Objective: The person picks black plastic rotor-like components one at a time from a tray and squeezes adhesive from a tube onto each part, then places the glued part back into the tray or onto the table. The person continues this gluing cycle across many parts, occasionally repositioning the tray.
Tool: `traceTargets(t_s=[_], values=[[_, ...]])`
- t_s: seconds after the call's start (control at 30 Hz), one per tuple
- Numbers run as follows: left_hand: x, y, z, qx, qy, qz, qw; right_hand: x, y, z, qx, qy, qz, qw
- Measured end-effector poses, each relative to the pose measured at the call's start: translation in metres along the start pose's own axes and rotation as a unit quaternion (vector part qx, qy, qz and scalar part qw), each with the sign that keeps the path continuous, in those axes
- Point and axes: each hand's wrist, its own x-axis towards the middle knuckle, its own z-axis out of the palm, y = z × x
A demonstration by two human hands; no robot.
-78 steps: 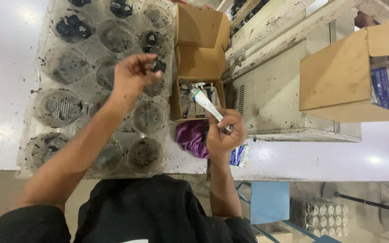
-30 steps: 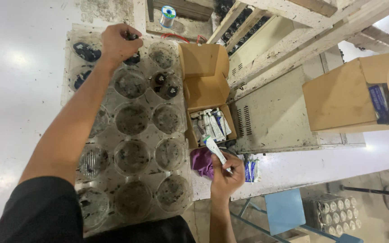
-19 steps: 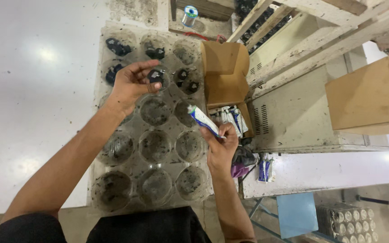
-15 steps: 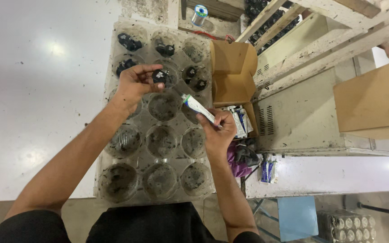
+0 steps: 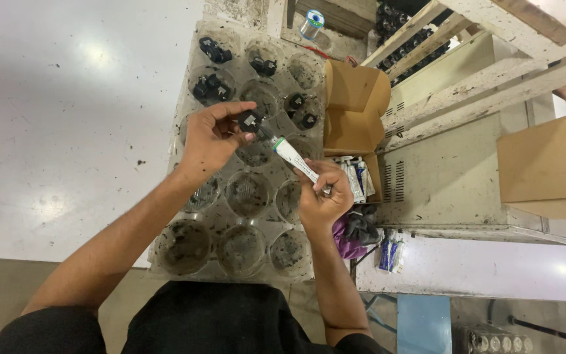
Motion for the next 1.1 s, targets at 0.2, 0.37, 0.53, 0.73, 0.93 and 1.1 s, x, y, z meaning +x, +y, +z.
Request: traceTargets(t_s=[0.2, 0.37, 0.53, 0.73, 0.93, 1.1], values=[[-0.007, 0.001, 0.002, 0.020, -0.004, 0.020, 1.000, 0.001, -0.011, -0.004, -0.047, -0.023, -0.025, 0.998], [-0.011, -0.001, 0.004, 0.015, -0.005, -0.004, 1.000, 0.005, -0.014, -0.010, -0.095, -0.032, -0.072, 0.992], [-0.014, 0.000, 0.007, -0.037, -0.020, -0.018, 0.999, 0.006, -0.019, -0.015, -0.094, -0.036, -0.065, 0.993], [-0.015, 0.002, 0.010, -0.030, -0.022, -0.006, 0.999, 0.006, -0.021, -0.017, -0.096, -0.033, -0.064, 0.993], [-0.015, 0.001, 0.016, -0.040, -0.024, -0.015, 0.999, 0.005, -0.018, -0.023, -0.107, -0.032, -0.078, 0.991], [-0.014, 0.002, 0.015, -0.006, -0.013, -0.020, 1.000, 0.004, -0.017, -0.026, -0.114, -0.032, -0.077, 0.990]])
